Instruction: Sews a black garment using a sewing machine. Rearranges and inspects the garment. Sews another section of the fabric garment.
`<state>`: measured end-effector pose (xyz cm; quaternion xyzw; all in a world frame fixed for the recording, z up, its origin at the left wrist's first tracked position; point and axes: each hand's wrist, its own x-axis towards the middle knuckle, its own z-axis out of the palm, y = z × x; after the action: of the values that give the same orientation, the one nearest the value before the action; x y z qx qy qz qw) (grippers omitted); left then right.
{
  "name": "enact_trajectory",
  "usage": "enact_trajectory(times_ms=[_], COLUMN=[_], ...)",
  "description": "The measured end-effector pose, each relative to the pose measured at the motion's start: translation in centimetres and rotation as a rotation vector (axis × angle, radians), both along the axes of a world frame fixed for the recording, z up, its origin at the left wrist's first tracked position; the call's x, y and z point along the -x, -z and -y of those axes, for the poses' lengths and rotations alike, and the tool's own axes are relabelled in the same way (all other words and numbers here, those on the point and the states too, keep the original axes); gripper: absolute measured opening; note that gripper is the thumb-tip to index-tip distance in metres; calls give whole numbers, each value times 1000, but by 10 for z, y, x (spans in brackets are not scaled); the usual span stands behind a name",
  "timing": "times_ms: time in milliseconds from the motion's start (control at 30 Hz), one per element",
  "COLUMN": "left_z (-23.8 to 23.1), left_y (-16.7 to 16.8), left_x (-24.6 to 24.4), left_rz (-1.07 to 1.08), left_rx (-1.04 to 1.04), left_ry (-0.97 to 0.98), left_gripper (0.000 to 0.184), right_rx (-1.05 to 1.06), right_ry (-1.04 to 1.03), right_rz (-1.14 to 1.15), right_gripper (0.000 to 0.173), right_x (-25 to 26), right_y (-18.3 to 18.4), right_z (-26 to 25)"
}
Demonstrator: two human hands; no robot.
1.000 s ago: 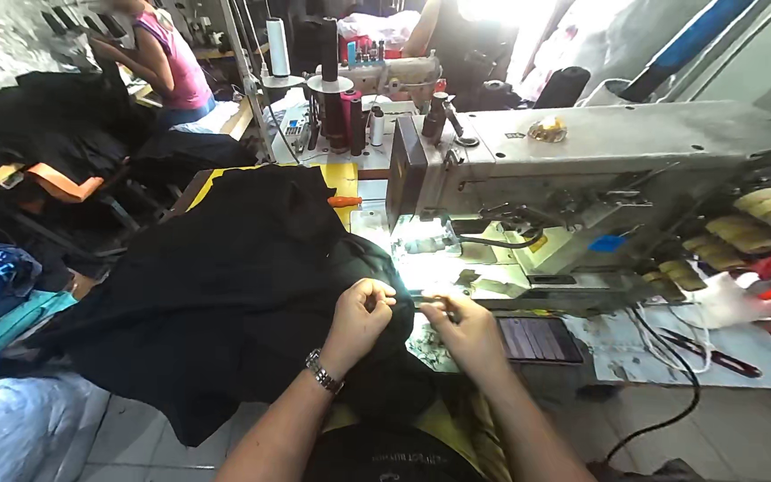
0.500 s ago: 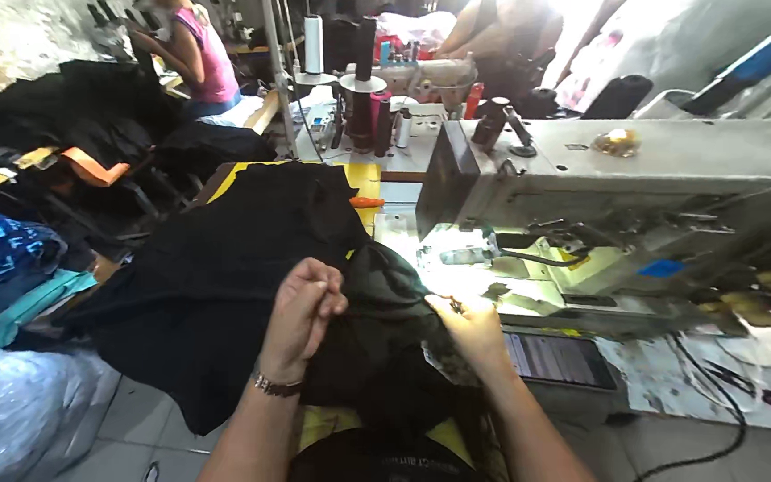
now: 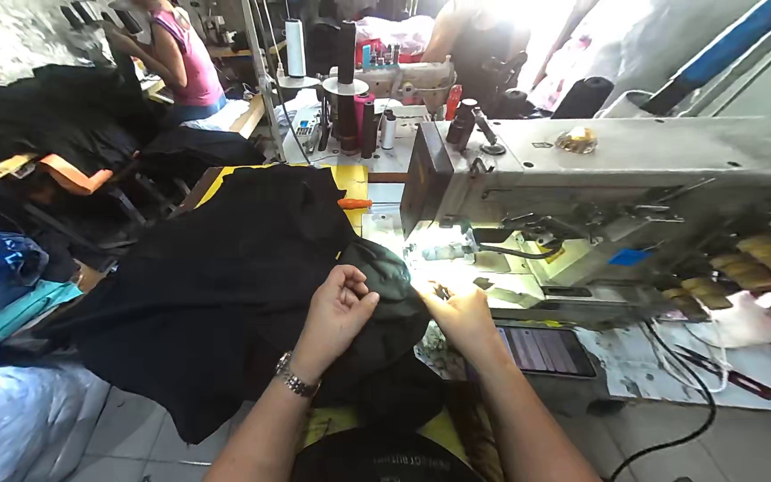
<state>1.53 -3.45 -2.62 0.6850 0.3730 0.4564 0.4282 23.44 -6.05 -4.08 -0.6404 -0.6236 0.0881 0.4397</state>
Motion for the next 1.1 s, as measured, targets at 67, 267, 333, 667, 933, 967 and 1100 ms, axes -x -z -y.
enact_trajectory(times_ms=[67,267,333,667,933,967,1100], left_z=[-2,-17,-19,-22,3,5,11], left_y=[0,15,10,-42,2,3,9], left_x=[-12,-42,-38,45,-20,-24,-34], left_rz=[-181,-540,-474,-51,-277,-299,-378], left_rx=[-85,-270,-287,-420,-370,-358,-334], left_ry=[-32,-100,-95,-638,-266,-245,-225], left_gripper=[36,23,20,40,14,14,15], right_rx=[-18,-44,-69,22,173,180,187], right_ry=[-5,-28,-37,-3,-120,-117,-107], right_rz=[37,-3,-25,-184,-759,-791,-858], right_gripper=[31,23,24,25,18,20,18], right_x=[3,6,6,3,6,8,15], right_y=[-1,2,3,-1,0,0,-2], right_z=[-6,-8,-8,-8,2,4,7])
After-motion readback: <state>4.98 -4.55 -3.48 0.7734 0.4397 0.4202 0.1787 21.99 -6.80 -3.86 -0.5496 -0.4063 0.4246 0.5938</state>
